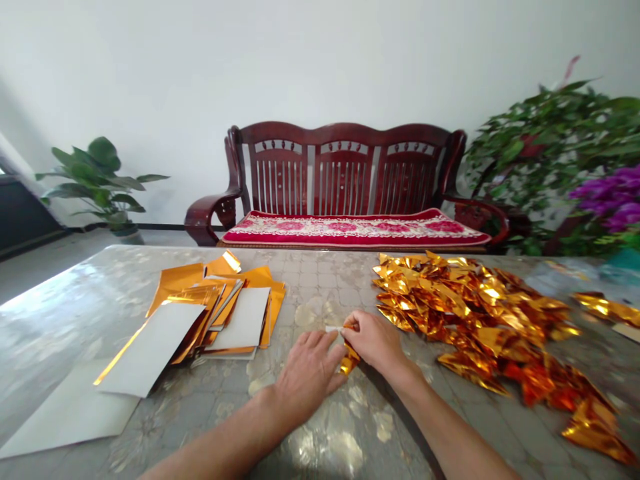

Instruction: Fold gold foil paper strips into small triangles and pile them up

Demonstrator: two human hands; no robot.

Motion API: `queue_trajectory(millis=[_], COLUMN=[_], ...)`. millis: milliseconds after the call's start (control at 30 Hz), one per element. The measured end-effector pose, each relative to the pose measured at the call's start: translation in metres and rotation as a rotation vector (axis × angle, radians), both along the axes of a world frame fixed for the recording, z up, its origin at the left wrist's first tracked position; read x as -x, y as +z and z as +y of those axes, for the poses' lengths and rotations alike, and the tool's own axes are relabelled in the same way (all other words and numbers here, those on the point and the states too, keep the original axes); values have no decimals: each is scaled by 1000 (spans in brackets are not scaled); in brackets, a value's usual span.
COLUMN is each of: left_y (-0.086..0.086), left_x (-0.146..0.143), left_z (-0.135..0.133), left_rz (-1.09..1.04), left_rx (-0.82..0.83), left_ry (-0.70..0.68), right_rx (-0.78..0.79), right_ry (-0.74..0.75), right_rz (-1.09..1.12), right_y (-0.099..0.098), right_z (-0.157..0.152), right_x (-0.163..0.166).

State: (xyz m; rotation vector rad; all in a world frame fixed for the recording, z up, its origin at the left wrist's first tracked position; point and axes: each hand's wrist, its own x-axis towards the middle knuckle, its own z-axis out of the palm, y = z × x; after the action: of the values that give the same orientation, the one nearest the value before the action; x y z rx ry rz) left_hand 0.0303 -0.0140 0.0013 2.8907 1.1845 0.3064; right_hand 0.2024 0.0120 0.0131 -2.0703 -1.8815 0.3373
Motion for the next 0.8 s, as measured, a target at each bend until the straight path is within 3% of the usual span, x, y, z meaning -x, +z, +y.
queue_trajectory(millis=[433,800], left_y=[-2,0], left_x=[4,4], left_z=[5,5], left_rz=[-32,-38], left_rx=[-34,-26], left_ry=[-25,-27], right_rx=[-255,-369], right_ry=[158,255], right_rz=[-6,-98], right_y=[-16,-19], right_z=[-6,-10], right_x=[1,-2])
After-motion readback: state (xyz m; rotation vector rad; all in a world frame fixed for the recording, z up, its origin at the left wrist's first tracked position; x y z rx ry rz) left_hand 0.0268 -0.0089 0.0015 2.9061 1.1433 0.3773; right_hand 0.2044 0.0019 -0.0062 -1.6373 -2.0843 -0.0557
